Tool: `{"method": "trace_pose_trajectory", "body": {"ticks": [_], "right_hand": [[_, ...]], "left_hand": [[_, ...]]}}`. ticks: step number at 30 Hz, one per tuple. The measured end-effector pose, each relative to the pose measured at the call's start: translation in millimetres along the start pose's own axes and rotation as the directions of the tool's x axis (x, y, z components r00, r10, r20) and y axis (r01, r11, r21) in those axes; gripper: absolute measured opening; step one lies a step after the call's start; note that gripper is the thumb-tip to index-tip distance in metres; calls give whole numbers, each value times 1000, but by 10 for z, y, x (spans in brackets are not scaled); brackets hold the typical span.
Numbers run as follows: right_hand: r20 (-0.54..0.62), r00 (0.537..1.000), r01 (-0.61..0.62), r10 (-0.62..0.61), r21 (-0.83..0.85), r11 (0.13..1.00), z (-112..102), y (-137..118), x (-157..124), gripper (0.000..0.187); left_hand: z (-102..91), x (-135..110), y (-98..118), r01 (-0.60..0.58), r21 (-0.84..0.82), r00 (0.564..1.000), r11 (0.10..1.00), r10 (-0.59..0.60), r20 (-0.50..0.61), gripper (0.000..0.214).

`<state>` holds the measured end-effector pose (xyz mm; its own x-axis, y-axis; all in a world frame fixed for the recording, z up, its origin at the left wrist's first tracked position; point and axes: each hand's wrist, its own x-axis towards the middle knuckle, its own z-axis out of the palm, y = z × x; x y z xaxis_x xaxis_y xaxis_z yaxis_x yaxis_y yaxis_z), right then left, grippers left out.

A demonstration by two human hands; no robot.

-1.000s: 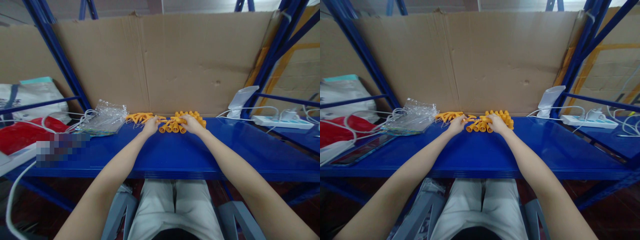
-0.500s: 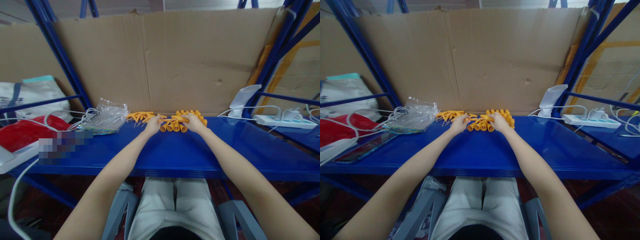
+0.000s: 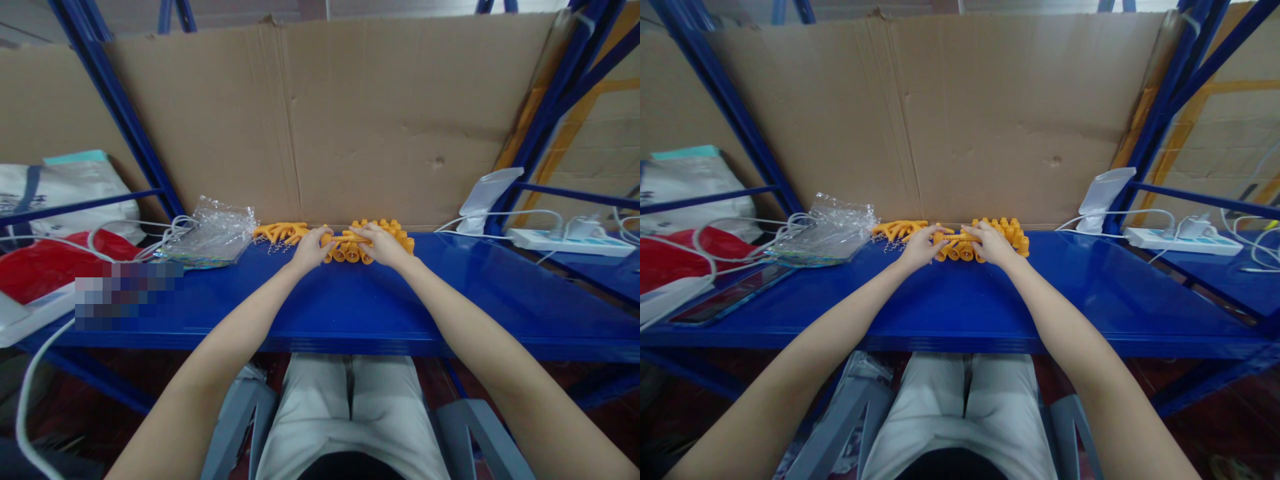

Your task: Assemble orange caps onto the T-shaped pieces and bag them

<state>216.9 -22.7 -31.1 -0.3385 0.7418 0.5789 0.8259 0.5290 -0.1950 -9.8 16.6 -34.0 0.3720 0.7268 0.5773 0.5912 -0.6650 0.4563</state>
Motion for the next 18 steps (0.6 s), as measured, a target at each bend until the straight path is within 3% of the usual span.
{"method": "trace_pose_trajectory", "body": {"ticks": [5, 10, 18], "right_hand": [[-85, 996, 3, 19, 253, 967, 40, 122, 28, 64], [20, 983, -162, 182, 563, 810, 49, 218, 34, 36], [145, 901, -386, 409, 699, 603, -23, 63, 50, 28]], "left_hand": [[31, 30, -115, -62, 1, 994, 998, 62, -87, 19], [21, 42, -159, -55, 15, 994, 998, 56, -90, 18], [1, 49, -154, -80, 19, 993, 997, 81, -83, 17]]}}
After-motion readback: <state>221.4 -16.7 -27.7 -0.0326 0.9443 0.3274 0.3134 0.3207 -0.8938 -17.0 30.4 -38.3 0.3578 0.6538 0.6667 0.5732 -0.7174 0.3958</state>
